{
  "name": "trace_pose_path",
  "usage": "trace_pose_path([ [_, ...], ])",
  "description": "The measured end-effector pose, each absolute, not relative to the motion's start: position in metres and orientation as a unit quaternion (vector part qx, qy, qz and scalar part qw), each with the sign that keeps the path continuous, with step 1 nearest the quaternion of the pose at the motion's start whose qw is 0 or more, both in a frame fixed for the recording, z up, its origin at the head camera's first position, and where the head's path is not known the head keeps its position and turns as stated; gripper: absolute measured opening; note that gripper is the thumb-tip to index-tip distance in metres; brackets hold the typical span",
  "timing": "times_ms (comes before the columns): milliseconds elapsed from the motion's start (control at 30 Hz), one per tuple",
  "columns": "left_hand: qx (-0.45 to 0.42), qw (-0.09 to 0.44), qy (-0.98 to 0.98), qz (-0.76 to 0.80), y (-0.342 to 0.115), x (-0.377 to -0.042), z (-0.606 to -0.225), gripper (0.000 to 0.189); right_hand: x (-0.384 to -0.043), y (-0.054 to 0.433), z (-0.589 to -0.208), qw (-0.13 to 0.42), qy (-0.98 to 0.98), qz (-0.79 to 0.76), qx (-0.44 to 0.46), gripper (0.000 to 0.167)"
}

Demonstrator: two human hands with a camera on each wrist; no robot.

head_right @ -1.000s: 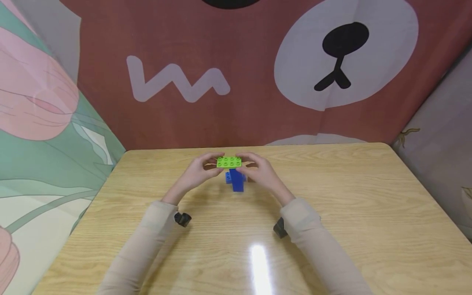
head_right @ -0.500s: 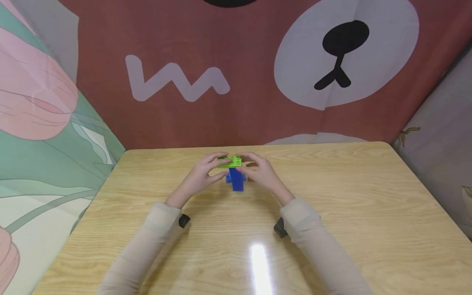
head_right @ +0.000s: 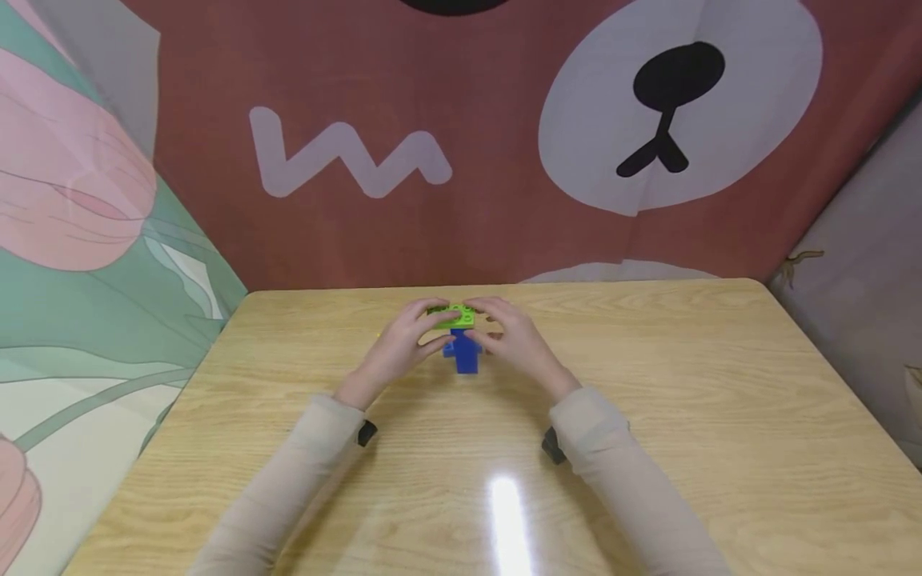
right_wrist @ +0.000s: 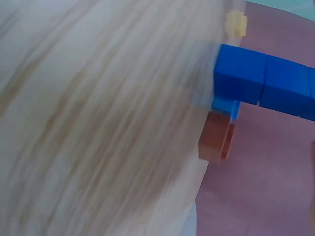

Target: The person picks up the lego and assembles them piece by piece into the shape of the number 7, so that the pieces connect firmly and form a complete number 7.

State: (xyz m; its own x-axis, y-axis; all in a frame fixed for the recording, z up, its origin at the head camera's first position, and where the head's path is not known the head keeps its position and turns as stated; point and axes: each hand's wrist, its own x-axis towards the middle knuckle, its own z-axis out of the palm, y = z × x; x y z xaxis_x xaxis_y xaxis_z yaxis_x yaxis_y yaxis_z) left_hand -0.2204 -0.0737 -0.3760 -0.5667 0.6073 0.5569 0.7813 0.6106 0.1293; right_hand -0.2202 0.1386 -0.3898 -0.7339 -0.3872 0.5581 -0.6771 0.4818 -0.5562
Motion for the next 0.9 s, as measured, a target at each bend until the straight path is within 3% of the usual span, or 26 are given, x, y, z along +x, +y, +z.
trace_pose_path([
  [133,-0.401,0.248,-0.863,-0.181,-0.0733,-0.2203,-0.3768,0.033,-0.2213,0.1401,-0.3950,0.273,-0.830,0.322,0.365,0.049],
  [300,-0.403,0.261,-0.860,-0.170,-0.0733,-0.2215,-0.3786,0.033,-0.2239,0.1417,-0.3979,0.329,-0.816,0.262,0.398,0.053],
  [900,-0.411,0.278,-0.848,-0.186,-0.0735,-0.2232,-0.3817,0.031,-0.2269,0.1431,-0.3985,0.364,-0.801,0.213,0.425,0.058],
])
